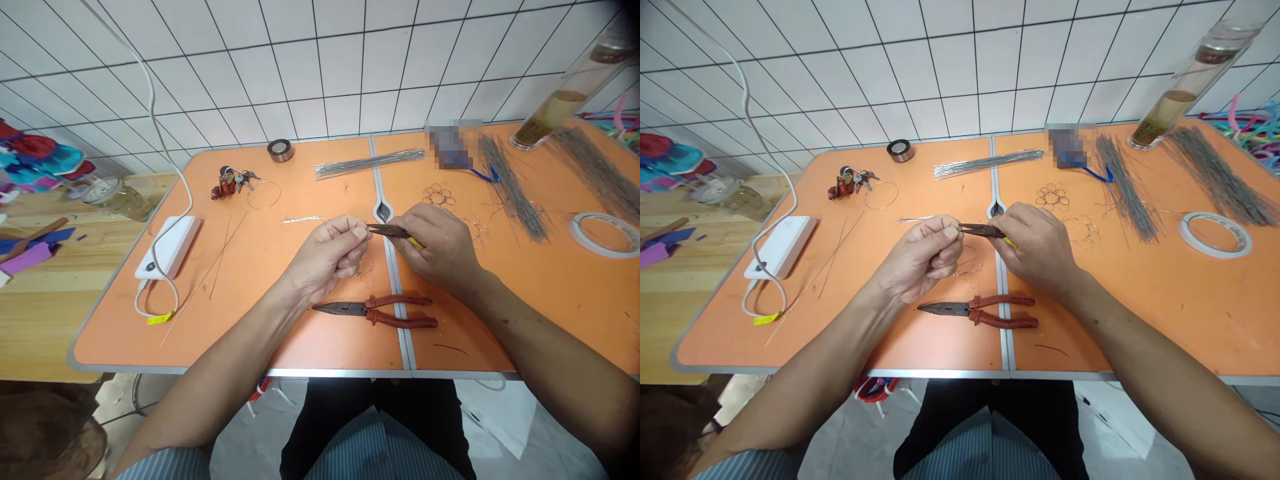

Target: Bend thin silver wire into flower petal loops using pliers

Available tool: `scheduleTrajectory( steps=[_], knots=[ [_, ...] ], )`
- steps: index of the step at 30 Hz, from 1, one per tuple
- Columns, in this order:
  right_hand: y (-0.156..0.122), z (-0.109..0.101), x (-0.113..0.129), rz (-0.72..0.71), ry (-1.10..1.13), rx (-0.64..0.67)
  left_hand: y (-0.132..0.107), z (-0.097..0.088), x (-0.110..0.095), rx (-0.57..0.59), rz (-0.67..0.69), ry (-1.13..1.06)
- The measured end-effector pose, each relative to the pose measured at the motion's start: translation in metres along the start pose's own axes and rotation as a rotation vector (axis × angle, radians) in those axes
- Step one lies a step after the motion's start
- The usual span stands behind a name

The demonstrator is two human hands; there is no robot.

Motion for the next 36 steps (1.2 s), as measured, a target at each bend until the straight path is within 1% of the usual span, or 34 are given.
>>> scheduleTrajectory(
  steps=[8, 15, 22, 25, 29, 36],
  knots=[
    [0.000, 0.002, -0.001, 0.003, -0.006, 0.007, -0.004, -0.006, -0.004, -0.101, 0.044, 0.176],
    [0.000, -0.002, 0.003, -0.018, -0.033, -0.015, -0.004, -0.008, -0.007, -0.131, 0.060, 0.200],
    [0.001, -0.003, 0.003, -0.010, -0.050, -0.021, -0.005, -0.008, -0.013, -0.175, 0.129, 0.316],
    [0.001, -0.004, 0.004, -0.019, -0.063, -0.024, -0.006, -0.009, -0.015, -0.195, 0.133, 0.352],
    [0.001, -0.003, 0.003, -0.006, -0.069, -0.011, -0.007, -0.010, -0.016, -0.208, 0.124, 0.360],
    [0.001, -0.004, 0.004, -0.030, -0.091, -0.026, -0.007, -0.009, -0.012, -0.194, 0.074, 0.299]
  ],
)
Point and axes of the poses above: each hand's wrist, its own y-axis towards the middle knuckle, its own z-axis out of the palm, x = y × z, the point moved 9 cm from there along y, towards the middle knuckle, and after that the axes turned 14 degrees about x, right-handed, at the moved point
